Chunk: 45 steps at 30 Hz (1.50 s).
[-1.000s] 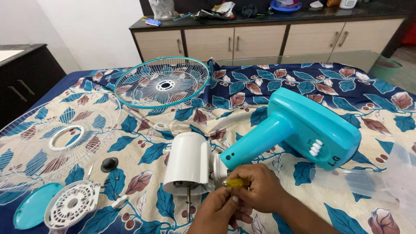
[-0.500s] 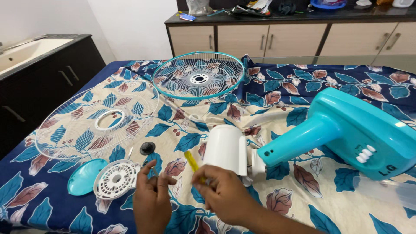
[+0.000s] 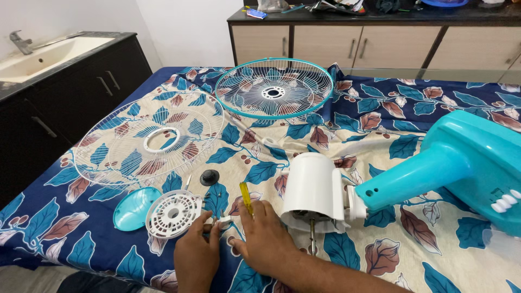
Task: The person disassembles a teal and white LG table fan using a yellow screwdriver. They remove screws from the motor housing and the back panel, then detach the rear motor cover and the back casing, placing the removed parts on the table.
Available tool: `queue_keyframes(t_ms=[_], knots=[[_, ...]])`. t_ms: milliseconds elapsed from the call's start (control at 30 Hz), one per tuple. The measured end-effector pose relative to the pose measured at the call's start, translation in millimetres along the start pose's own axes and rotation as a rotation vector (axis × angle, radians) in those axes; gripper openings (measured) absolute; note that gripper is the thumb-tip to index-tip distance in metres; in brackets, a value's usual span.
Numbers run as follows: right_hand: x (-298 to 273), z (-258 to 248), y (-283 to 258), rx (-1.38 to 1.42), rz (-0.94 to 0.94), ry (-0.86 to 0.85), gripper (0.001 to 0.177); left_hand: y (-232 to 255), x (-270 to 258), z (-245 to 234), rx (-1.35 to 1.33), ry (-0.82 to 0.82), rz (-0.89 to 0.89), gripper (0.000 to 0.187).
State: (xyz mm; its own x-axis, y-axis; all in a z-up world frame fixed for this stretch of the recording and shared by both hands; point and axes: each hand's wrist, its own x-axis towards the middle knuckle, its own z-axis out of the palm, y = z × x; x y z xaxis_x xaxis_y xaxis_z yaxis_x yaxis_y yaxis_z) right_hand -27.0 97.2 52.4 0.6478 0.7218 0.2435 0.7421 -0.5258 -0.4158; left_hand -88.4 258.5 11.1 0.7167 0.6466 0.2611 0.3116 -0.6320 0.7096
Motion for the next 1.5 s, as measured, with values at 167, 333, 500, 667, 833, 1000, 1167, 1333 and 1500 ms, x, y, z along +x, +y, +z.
queue_keyframes(t_ms=[167, 333, 500, 667, 833, 1000, 1167, 1333, 1500], knots=[[2, 14, 7, -0.059, 0.085, -0.122, 0.084, -1, 0, 2, -0.082, 0.046, 0.064, 0.030], [0, 25, 15, -0.092, 0.048, -0.106, 0.081, 6, 1, -5, 0.010, -0.032, 0.036, 0.038], [-6, 28, 17, -0.051, -0.083, 0.039, 0.066, 11, -1, -8, 0.043, -0.039, 0.004, 0.043], [-14, 11, 10, 0.003, -0.187, 0.045, 0.067, 6, -5, -8, -0.033, 0.006, -0.034, 0.044], [-38, -23, 2, 0.134, -0.319, -0.018, 0.063, 12, -9, -9, -0.146, 0.109, 0.133, 0.037], [-57, -58, 13, 0.127, -0.442, 0.032, 0.048, 45, -18, -2, -0.229, -0.020, 0.094, 0.045], [-82, -93, 58, 0.127, -0.382, 0.412, 0.024, 92, -42, 25, -0.259, -0.041, 0.460, 0.088], [-116, -99, 125, 0.244, 0.213, 1.026, 0.021, 132, -52, 46, -0.284, -0.202, 0.331, 0.130], [-128, -104, 197, 1.166, 0.559, 1.078, 0.042, 164, -58, 57, -0.271, -0.139, 0.412, 0.145]])
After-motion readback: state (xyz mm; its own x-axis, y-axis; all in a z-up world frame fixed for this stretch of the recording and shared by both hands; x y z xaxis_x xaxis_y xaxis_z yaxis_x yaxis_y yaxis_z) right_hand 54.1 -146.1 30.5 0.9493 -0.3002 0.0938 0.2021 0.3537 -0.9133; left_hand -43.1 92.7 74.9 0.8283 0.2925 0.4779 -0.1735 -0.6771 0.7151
